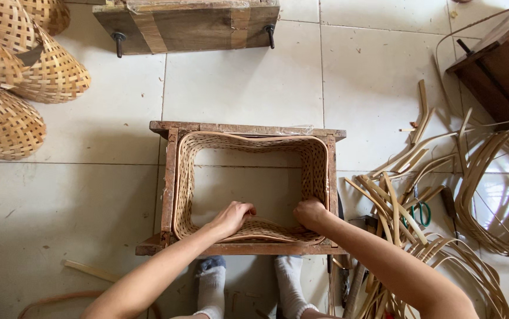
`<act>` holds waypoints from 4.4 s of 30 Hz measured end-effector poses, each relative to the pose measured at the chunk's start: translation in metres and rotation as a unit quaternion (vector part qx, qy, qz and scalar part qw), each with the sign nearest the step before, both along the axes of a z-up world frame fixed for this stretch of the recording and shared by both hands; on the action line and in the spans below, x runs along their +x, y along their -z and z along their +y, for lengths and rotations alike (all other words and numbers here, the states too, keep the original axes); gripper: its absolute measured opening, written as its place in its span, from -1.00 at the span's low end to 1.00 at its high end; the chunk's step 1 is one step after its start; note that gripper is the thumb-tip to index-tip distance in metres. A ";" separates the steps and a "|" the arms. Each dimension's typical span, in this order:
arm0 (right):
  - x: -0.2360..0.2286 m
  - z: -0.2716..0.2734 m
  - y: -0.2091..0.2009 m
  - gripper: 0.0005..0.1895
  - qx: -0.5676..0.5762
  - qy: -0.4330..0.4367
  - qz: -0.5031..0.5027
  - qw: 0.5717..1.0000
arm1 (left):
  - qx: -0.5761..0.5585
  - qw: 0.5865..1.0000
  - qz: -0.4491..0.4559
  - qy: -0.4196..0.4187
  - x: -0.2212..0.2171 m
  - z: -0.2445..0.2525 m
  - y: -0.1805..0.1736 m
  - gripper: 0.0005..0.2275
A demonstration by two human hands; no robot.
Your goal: The person weaves a rectangular basket by inserting and securing bamboo strips into a wooden mold. They use a hammer to tap the strips into place and adjust the frame as needed.
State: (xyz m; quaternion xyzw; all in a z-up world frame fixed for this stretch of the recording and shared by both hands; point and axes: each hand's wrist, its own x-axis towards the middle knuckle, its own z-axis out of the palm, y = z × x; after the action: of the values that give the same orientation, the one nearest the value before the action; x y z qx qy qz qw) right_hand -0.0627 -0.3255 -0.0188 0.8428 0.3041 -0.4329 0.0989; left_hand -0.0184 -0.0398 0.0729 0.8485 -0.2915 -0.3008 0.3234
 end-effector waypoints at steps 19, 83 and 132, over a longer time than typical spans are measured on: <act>-0.027 -0.020 0.023 -0.82 0.072 -0.017 -0.031 0.997 | 0.210 0.954 0.149 0.156 -0.003 0.002 0.032 -0.49; 0.128 0.037 -0.156 -0.66 0.473 0.197 -0.478 0.713 | 0.029 0.955 -0.296 -0.001 0.168 -0.043 -0.068 -0.50; -0.170 -0.136 -0.111 -0.63 0.286 0.605 -0.499 0.551 | 0.013 0.840 -0.390 -0.378 -0.106 0.238 -0.117 -0.66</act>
State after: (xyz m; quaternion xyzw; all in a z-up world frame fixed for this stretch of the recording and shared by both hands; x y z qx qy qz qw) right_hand -0.2328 -0.4618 0.0921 0.8925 -0.2674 0.2093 -0.2969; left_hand -0.1241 0.1982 0.1898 0.9443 -0.0464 0.1963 0.2602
